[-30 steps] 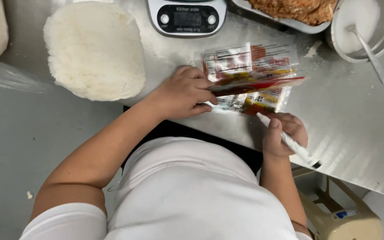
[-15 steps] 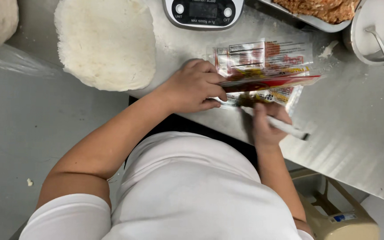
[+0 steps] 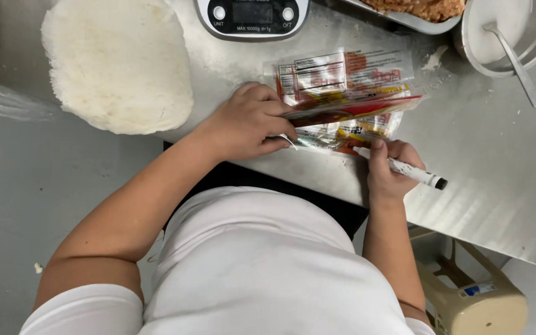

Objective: The person sorts through a stack of plastic food packaging, counts them, and writes on one of the packages with a marker.

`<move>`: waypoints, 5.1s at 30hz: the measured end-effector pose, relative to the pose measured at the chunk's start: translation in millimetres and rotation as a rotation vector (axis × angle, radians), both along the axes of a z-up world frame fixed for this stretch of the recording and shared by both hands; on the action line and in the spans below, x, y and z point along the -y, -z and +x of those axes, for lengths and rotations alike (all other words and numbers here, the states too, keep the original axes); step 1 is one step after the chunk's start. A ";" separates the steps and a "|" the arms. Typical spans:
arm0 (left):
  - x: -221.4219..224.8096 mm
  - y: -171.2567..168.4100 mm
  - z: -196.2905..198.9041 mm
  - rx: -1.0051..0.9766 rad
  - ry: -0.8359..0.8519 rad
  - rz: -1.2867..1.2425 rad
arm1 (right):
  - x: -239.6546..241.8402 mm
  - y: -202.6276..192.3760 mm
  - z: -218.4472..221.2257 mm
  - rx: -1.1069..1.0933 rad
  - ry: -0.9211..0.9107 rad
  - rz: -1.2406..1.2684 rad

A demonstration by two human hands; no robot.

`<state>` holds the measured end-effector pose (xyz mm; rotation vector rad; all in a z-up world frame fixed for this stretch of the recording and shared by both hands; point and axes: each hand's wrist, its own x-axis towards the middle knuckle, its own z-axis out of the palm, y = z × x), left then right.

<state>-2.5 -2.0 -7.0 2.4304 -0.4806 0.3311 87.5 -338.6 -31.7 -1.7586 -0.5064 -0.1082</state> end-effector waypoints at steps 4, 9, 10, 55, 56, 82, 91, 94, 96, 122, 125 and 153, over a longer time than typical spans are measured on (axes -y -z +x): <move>0.9 -0.5 0.7 -0.001 -0.008 0.009 | 5.1 5.9 0.4 0.028 0.033 -0.043; 2.9 -1.5 0.1 -0.017 -0.032 -0.012 | 3.5 -0.4 -5.0 0.089 0.136 0.073; 2.2 -4.1 2.1 -0.020 -0.039 -0.028 | -3.5 -15.6 -9.9 0.169 0.151 0.160; -2.4 -3.0 4.1 -0.031 -0.003 -0.011 | -84.0 -21.4 -14.8 0.019 -0.170 -0.105; -2.8 -2.0 4.0 -0.040 0.013 -0.006 | -88.3 -27.8 -16.7 0.074 -0.188 -0.196; -4.7 -6.2 6.4 -0.017 0.049 0.009 | 14.9 22.6 3.1 0.042 0.105 -0.099; -3.0 -12.8 -1.6 0.144 0.085 0.053 | 16.5 -31.6 -22.3 0.227 0.415 0.230; 0.9 -26.2 -12.5 0.320 0.153 0.098 | 24.2 -36.2 -37.5 0.359 0.432 -0.052; 1.7 -33.2 -18.7 0.377 0.201 0.090 | 21.6 -41.6 -34.3 0.421 0.487 -0.206; 113.6 -38.0 86.5 0.231 -0.263 0.318 | 23.0 -23.1 -26.0 0.521 0.054 -0.594; 129.2 -5.2 130.5 0.344 -0.309 0.386 | 31.4 -2.0 -20.7 0.442 0.093 -0.497; 131.9 -10.9 156.9 -0.252 -0.296 0.593 | 22.9 -46.4 -30.0 0.170 0.147 -0.510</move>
